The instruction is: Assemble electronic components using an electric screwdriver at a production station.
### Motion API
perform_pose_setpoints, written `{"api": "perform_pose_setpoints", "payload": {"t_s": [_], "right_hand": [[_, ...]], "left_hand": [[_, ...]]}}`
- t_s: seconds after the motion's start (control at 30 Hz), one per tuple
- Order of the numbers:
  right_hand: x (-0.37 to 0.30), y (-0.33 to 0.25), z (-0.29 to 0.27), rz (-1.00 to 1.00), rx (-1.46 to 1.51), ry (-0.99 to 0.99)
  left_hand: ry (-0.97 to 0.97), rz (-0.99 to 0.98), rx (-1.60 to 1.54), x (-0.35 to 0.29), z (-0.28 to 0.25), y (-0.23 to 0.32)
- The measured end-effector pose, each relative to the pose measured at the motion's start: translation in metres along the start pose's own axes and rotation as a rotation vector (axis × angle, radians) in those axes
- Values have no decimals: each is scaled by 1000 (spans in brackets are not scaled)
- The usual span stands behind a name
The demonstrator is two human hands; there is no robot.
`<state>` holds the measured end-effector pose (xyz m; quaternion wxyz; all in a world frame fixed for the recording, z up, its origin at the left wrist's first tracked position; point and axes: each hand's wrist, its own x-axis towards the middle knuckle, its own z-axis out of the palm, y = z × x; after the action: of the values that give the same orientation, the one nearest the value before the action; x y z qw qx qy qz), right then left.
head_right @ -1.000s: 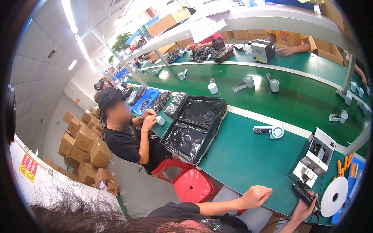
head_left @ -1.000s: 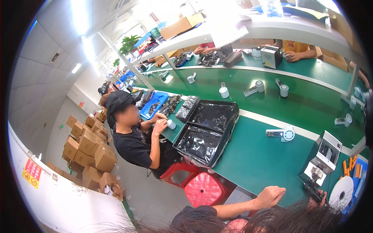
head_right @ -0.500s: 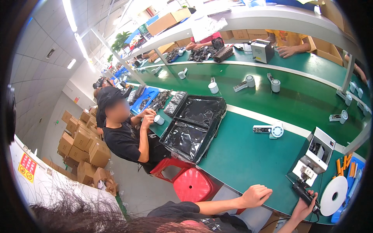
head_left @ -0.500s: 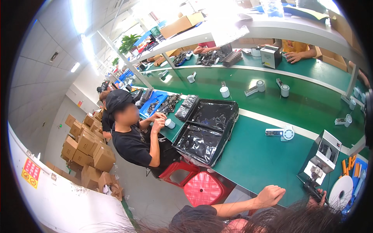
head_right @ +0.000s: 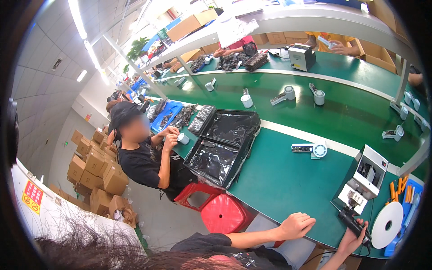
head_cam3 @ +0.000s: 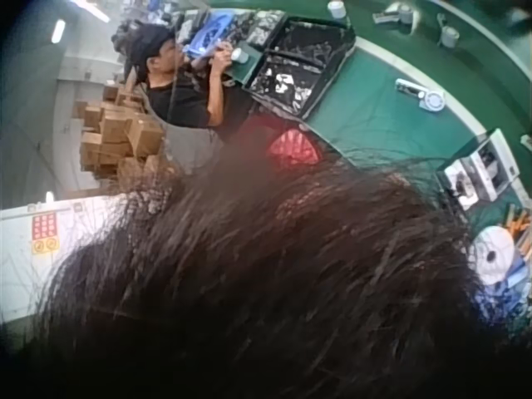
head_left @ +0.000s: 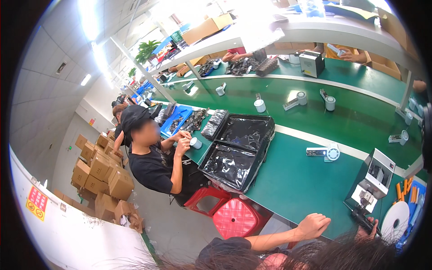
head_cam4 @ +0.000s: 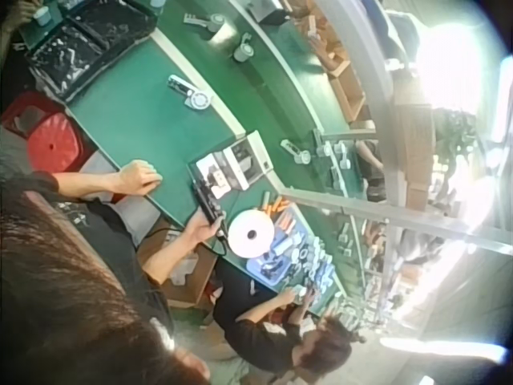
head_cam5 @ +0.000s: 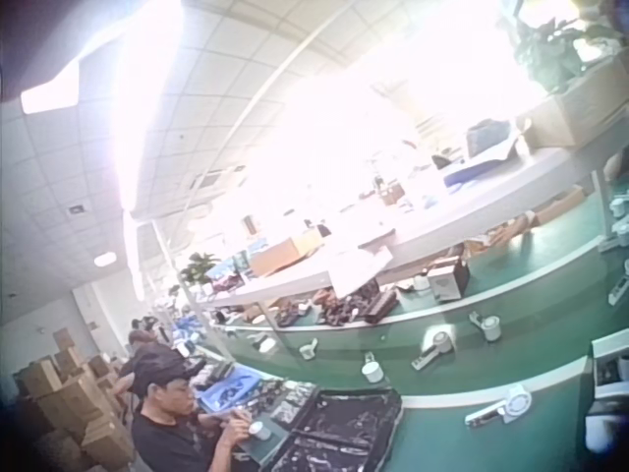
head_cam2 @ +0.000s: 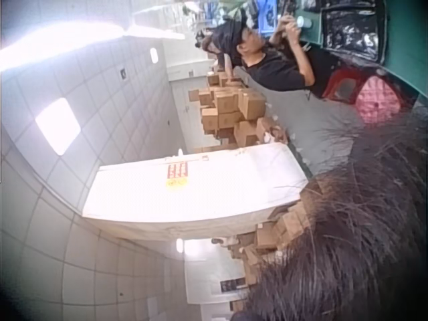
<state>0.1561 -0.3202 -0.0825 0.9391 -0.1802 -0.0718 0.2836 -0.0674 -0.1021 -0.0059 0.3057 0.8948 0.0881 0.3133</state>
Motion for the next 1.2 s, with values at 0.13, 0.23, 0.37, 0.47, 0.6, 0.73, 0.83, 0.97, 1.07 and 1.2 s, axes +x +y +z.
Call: {"api": "perform_pose_setpoints", "payload": {"t_s": [0.13,0.23,0.37,0.47,0.6,0.73,0.83,0.97,1.07,1.2], "right_hand": [[-1,4,6,-24,22,61],[-1,4,9,-11,27,-8],[-4,-1,0,-28,4,73],[-5,0,1,-25,-9,83],[-2,4,12,7,43,0],[1,10,31,-18,14,95],[-6,1,17,-99,17,173],[0,12,22,-67,25,107],[-2,5,29,2,57,-17],[-5,5,21,-21,52,96]], "left_hand": [[1,9,7,0,-1,0],[6,11,3,0,-2,1],[-17,-2,0,-1,-4,4],[-18,-259,-444,2,-11,-1],[246,-144,-420,44,-102,25],[381,435,-122,72,-212,72],[413,728,106,100,-251,107],[629,756,133,103,-248,142],[715,877,209,114,-244,150],[615,849,146,125,-240,158]]}}
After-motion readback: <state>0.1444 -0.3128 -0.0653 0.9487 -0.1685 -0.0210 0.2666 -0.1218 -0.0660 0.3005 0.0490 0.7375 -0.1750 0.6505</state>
